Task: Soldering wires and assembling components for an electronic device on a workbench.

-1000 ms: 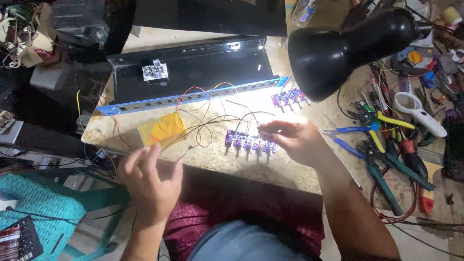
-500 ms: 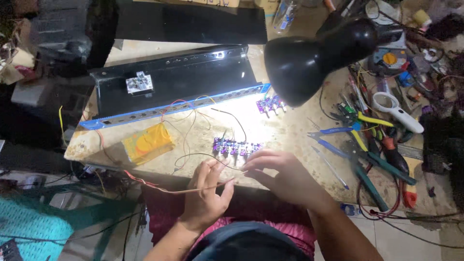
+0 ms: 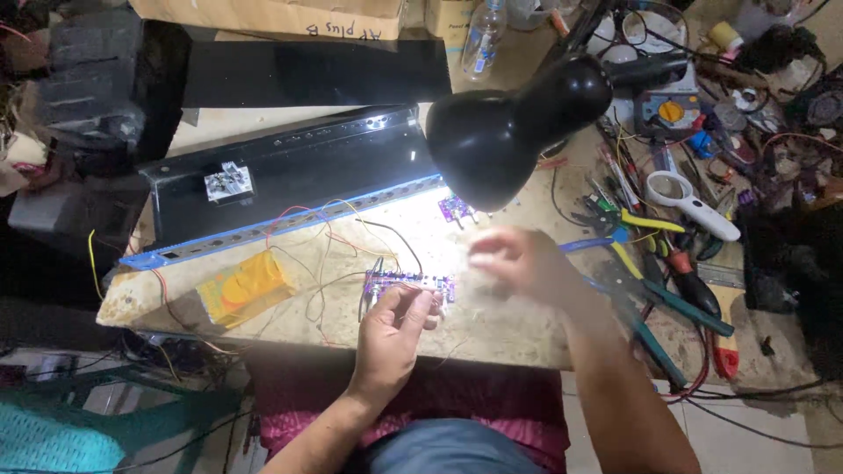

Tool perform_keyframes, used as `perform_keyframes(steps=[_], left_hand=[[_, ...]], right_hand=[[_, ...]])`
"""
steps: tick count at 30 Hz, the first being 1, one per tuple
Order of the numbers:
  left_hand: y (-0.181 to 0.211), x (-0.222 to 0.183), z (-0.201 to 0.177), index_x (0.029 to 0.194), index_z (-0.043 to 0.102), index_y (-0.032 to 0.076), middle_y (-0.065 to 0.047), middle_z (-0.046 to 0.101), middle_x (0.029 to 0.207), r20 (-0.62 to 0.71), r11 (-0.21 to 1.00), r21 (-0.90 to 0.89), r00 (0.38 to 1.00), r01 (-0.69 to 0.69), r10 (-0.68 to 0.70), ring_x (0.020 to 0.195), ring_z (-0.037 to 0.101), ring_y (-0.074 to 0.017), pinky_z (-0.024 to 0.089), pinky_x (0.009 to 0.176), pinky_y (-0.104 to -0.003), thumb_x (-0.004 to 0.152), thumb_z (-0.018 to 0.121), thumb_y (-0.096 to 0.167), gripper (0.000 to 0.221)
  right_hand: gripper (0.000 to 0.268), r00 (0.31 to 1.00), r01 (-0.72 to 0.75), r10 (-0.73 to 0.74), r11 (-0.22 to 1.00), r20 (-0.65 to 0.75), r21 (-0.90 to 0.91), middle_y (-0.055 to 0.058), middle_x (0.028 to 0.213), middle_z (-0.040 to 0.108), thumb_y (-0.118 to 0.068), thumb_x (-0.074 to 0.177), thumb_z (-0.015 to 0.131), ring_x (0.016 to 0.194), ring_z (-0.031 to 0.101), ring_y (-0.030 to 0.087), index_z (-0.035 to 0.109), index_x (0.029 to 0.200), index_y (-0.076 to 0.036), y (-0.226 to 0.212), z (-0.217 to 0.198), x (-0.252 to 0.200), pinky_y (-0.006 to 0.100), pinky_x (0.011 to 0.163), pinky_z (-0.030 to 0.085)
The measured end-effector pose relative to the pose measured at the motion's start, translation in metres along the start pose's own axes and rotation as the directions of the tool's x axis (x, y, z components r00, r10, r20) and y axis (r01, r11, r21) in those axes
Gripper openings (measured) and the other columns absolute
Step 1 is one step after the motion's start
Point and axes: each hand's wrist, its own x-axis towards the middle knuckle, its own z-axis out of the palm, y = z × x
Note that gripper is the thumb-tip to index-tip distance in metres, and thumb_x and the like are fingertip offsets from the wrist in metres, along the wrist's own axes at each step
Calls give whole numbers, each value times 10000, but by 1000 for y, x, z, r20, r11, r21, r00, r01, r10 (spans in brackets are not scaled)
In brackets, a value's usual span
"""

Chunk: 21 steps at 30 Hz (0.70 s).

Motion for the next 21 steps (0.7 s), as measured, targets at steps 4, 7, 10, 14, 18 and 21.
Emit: perform_keyframes(steps=[4,7,10,14,18,21], left_hand=[[0,3,-1,1034,615,97,-117,797,971,17,994,-4,994,106,-106,733,713,-157,591,623,-250,1021,567,176,93],[11,0,1,1020,687,115,-18,775,895,20,990,138,1000,-20,18,814,701,-97,537,760,-242,965,680,185,90],[20,-4,3,989,724,132,26,739,892,-12,976,204,998,71,-70,815,698,-64,517,653,-215,900,776,166,109],[23,-3,3,870,755,137,22,788,869,-28,950,311,1000,19,-11,806,742,-62,581,667,-220,853,819,175,76],[22,7,4,883,756,78,-63,795,851,11,947,296,992,-123,126,813,784,-147,637,708,-265,849,818,124,84],[27,15,12,899,730,18,-153,797,878,8,949,272,987,-157,161,863,803,-234,650,739,-315,861,825,103,133]], right_hand=[[1021,958,106,-223,860,-181,-499,144,1569,440,-341,654,949,1425,393,363,443,1503,-86,48,-35,69,470,1132,343],[849,970,155,-228,851,-87,-502,197,1337,581,-395,612,952,1254,517,379,580,1308,-85,76,-41,102,445,1032,394],[907,995,31,-69,896,-69,-443,142,1394,571,-346,628,944,1252,556,336,529,1394,-93,43,-42,92,434,968,473],[789,960,233,-278,841,-19,-488,152,1229,677,-298,616,969,1135,610,347,604,1268,-46,46,-42,85,422,923,483],[584,922,288,-384,775,-56,-562,137,1107,683,-334,614,917,1088,621,337,726,1107,-87,52,-39,67,448,934,485],[609,947,205,-312,774,-80,-600,119,1118,695,-362,658,859,1096,669,337,716,1196,-116,64,-32,54,469,969,513]])
